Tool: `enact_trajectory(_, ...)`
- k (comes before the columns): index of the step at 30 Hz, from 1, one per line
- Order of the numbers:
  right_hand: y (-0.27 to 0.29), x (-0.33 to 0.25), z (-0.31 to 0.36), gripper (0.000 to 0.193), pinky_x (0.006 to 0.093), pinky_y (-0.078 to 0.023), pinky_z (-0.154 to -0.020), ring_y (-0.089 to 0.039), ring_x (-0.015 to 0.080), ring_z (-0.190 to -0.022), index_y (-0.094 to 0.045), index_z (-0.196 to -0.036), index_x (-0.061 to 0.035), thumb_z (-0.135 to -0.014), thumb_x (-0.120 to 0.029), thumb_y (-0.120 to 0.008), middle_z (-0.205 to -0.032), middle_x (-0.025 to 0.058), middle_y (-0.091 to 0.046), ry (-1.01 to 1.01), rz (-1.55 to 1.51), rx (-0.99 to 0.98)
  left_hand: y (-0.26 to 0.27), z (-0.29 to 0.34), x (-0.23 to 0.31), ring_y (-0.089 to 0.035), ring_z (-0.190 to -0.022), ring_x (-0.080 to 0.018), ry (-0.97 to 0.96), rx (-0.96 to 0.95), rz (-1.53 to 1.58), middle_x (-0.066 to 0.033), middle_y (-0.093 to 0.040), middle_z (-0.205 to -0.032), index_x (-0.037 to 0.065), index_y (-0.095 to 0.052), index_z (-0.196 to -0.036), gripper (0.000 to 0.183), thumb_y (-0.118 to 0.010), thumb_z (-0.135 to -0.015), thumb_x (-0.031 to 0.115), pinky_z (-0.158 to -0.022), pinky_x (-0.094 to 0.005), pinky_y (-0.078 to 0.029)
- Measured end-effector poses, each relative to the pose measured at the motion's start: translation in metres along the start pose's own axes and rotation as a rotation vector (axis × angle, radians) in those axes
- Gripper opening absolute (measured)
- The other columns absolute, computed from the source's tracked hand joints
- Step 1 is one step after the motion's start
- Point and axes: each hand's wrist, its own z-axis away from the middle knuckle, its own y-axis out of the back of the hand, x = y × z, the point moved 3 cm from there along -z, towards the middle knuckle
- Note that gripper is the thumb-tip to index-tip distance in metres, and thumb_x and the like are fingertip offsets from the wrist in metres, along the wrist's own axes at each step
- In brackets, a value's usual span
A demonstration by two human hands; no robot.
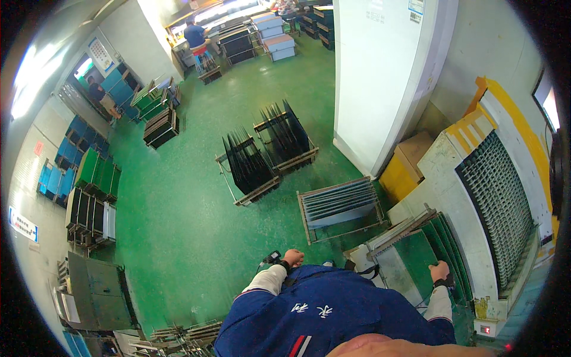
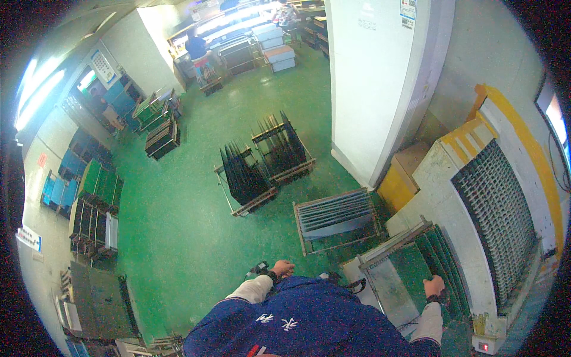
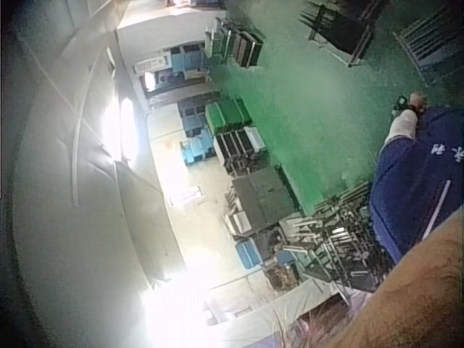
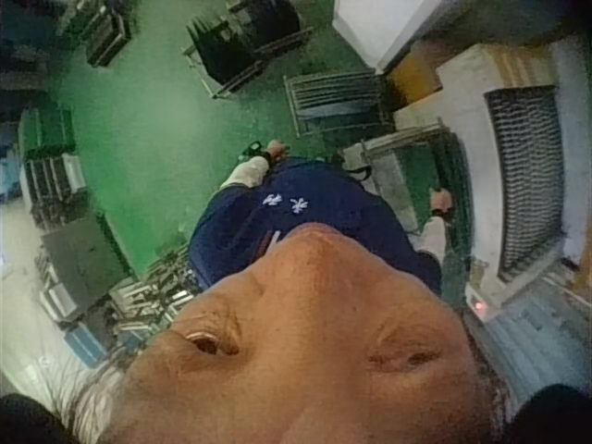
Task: Loading and unloading flat panels into an industrial cleaning or processing machine and placing them on storage racks.
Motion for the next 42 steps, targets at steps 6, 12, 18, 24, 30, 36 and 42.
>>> enact_trajectory(6, -0.025, 0.022, -0.016, 0.042, 0.0419, -0.049, -0.08, -0.063, 0.0358, -0.093, -0.067, -0.098, -0.0014, -0.064, -0.021, -0.079, -0.097, 0.0214, -0.066, 0.011, -0.059, 0.039, -0.001, 0.003, 0.003, -0.051, -0.045, -0.0139, 0.002, 0.008, 0.02, -0.0047, -0.058, -0.068, 0.003, -0.056, -0.099, 0.022, -0.06, -0.084, 0.019, -0.036, -0.0265, -0.038)
enact_trajectory(12, -0.028, 0.021, -0.016, 0.04, 0.0416, -0.049, -0.08, -0.063, 0.0352, -0.092, -0.068, -0.098, -0.0023, -0.065, -0.02, -0.079, -0.097, 0.0206, -0.066, 0.009, -0.021, 0.059, -0.001, -0.002, 0.0, -0.051, -0.045, -0.0135, 0.015, 0.019, 0.016, -0.0045, -0.058, -0.066, 0.004, -0.056, -0.098, 0.021, -0.06, -0.084, 0.019, -0.036, -0.026, -0.037)
enact_trajectory(18, -0.022, 0.016, -0.014, 0.05, 0.0403, -0.048, -0.086, -0.061, 0.0345, -0.1, -0.064, -0.107, 0.0002, -0.065, -0.022, -0.079, -0.105, 0.0208, -0.064, -0.001, -0.012, 0.043, 0.007, -0.025, -0.022, -0.052, -0.05, -0.0129, -0.007, -0.15, 0.181, -0.0028, -0.057, -0.068, 0.007, -0.055, -0.088, 0.016, -0.061, -0.086, 0.021, -0.04, -0.0272, -0.042)
enact_trajectory(24, -0.013, 0.007, -0.005, 0.048, 0.0412, -0.048, -0.085, -0.061, 0.0356, -0.099, -0.065, -0.105, 0.0006, -0.065, -0.021, -0.079, -0.104, 0.0212, -0.064, -0.014, 0.001, 0.055, -0.001, -0.008, -0.003, -0.05, -0.048, -0.0118, 0.02, -0.003, 0.022, -0.0014, -0.055, -0.065, 0.008, -0.053, -0.086, 0.013, -0.059, -0.086, 0.019, -0.039, -0.0257, -0.04)
enact_trajectory(30, -0.02, 0.014, -0.009, 0.049, 0.042, -0.048, -0.083, -0.061, 0.0366, -0.098, -0.065, -0.104, 0.0018, -0.064, -0.022, -0.079, -0.102, 0.0225, -0.064, 0.02, -0.032, 0.093, -0.001, -0.002, 0.001, -0.053, -0.049, -0.0129, 0.03, -0.013, 0.014, -0.0024, -0.057, -0.067, 0.006, -0.056, -0.089, 0.014, -0.059, -0.085, 0.019, -0.039, -0.0265, -0.042)
enact_trajectory(36, -0.014, 0.011, -0.01, 0.049, 0.0414, -0.048, -0.083, -0.061, 0.0364, -0.098, -0.065, -0.104, 0.0024, -0.064, -0.023, -0.079, -0.102, 0.0235, -0.064, -0.023, -0.045, -0.008, -0.001, 0.001, 0.002, -0.053, -0.049, -0.0131, 0.006, 0.009, 0.005, -0.0026, -0.057, -0.068, 0.005, -0.056, -0.09, 0.014, -0.059, -0.085, 0.018, -0.039, -0.0266, -0.041)
enact_trajectory(42, -0.009, 0.009, -0.008, 0.047, 0.0415, -0.048, -0.083, -0.061, 0.0368, -0.098, -0.065, -0.103, 0.0023, -0.065, -0.023, -0.078, -0.102, 0.0234, -0.064, 0.009, -0.019, 0.04, -0.003, -0.002, 0.001, -0.052, -0.048, -0.0126, 0.011, -0.006, 0.032, -0.0026, -0.056, -0.066, 0.006, -0.055, -0.089, 0.013, -0.059, -0.085, 0.017, -0.039, -0.0264, -0.041)
